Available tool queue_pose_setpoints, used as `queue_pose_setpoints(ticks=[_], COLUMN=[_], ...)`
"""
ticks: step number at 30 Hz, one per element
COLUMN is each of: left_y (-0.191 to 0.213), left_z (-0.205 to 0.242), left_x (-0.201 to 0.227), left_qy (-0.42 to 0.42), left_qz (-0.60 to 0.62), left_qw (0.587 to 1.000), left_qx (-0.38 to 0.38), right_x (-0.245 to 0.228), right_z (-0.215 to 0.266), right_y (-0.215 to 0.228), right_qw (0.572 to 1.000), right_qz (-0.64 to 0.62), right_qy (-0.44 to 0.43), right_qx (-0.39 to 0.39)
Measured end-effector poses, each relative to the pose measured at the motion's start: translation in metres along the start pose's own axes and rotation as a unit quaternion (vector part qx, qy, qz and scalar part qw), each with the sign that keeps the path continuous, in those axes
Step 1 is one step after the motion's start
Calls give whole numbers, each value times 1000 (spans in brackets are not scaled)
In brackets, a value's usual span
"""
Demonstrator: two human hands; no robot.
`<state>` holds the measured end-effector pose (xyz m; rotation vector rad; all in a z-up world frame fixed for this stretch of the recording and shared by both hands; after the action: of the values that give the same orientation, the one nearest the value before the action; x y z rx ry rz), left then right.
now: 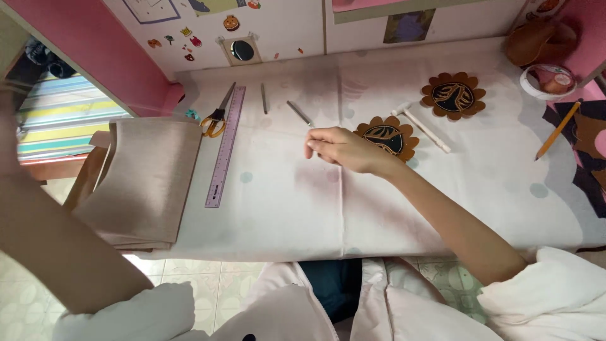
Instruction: Using a mallet and punch tool to create holes in decorative flower-shaped leather pieces on a workbench.
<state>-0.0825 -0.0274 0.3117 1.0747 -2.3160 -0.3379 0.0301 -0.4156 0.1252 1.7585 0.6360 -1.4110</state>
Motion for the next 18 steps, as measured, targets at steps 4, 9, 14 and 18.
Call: queue_pose_setpoints(ticks=[4,9,14,18], left_y=[39,97,18,-74], left_z=[55,132,72,16], left_x=[-70,-147,-28,125], left_qy=[121,269,337,361], left_qz=[-53,-120,43,248], left_qw=[991,954,933,888], left_qx=[23,55,120,139], right_x=[28,70,96,124], right_z=[9,27,52,62], right_y=[33,137,165,169], right_qw=[1000,986,900,883], right_qz=[-4,-18,332,331], right_qy=[-23,-65,-206,-274], right_qx=[16,155,195,191])
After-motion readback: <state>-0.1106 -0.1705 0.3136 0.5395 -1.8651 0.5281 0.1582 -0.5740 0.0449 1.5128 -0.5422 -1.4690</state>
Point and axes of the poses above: each hand's wrist, its own z-axis away from the middle knuckle, its own y-axis out of the back of the hand, x = y × z, the point moved 10 cm from there along -z, towards the middle knuckle, and after that the axes turned 4 degrees about x, right-handed, at the moved point
